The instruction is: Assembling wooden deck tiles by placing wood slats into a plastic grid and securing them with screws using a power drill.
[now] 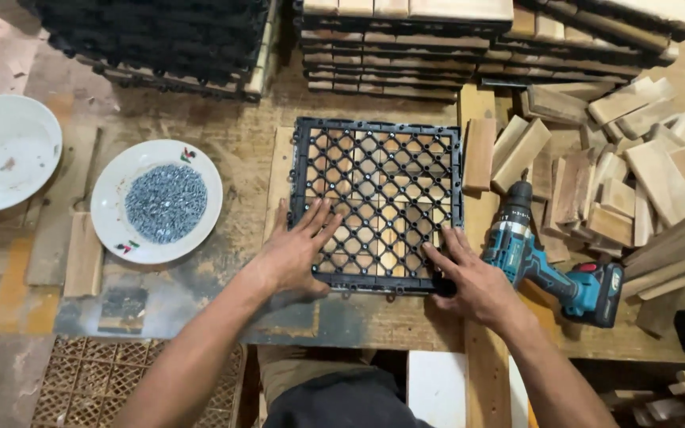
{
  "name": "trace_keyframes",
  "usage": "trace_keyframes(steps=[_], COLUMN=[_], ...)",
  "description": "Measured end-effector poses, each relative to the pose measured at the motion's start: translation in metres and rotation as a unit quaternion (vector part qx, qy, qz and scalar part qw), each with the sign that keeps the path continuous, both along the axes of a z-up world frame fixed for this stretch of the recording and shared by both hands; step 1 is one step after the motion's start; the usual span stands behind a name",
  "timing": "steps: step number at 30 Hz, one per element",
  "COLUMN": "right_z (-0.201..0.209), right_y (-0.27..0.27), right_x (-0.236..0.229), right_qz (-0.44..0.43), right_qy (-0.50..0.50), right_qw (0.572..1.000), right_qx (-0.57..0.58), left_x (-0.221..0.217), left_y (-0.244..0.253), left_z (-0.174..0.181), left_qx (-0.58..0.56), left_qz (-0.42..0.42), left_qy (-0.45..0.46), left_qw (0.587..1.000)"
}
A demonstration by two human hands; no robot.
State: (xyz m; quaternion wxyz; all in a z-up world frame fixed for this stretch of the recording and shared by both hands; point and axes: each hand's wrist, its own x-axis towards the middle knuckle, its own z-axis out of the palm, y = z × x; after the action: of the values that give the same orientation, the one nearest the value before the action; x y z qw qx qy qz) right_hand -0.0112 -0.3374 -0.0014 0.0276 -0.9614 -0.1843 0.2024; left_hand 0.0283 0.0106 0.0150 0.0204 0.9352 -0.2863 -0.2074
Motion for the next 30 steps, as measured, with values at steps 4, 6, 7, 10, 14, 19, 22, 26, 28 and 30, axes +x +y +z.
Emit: trace_keyframes(steps=[4,6,7,10,14,19,22,26,28,30], right_z=[0.001,-0.002,0.000,0.001,0.013,0.117,0.190,0.242,0.262,0.280], right_y=[0.002,0.004,0.006,0.006,0.006,0.016,0.030,0.025,0.027,0.036], right_x=[0.000,-0.001,0.001,0.002,0.013,0.023,0.028,0.052,0.063,0.068], right_qz=[0.001,0.011,0.014,0.018,0.060,0.015,-0.059,-0.214,-0.247,-0.301], right_qy=[-0.003,-0.007,-0.018,0.008,-0.002,0.092,0.125,0.084,0.049,-0.047], right_qw=[1.000,1.000,1.000,1.000,0.997,0.995,0.987,0.963,0.951,0.902], right_qx=[0.003,0.003,0.004,-0.016,-0.057,0.020,0.084,0.142,0.181,0.305], left_x=[0.001,-0.001,-0.002,-0.005,0.010,0.034,0.050,0.053,0.055,0.078], left_y=[0.000,0.001,0.004,0.005,0.008,0.010,0.006,-0.003,-0.005,-0.001], left_z=[-0.011,-0.015,-0.012,-0.014,-0.039,0.021,0.098,0.206,0.246,0.249], left_qx=[-0.001,-0.048,-0.047,-0.084,-0.081,-0.116,-0.116,-0.164,-0.161,-0.222], left_qz=[0.011,0.015,0.017,0.009,-0.032,-0.055,0.020,0.102,0.122,0.127], left_qy=[-0.011,-0.018,-0.029,-0.044,-0.116,-0.124,0.056,0.085,0.085,-0.060], left_qw=[1.000,0.999,0.998,0.995,0.989,0.984,0.991,0.978,0.976,0.965])
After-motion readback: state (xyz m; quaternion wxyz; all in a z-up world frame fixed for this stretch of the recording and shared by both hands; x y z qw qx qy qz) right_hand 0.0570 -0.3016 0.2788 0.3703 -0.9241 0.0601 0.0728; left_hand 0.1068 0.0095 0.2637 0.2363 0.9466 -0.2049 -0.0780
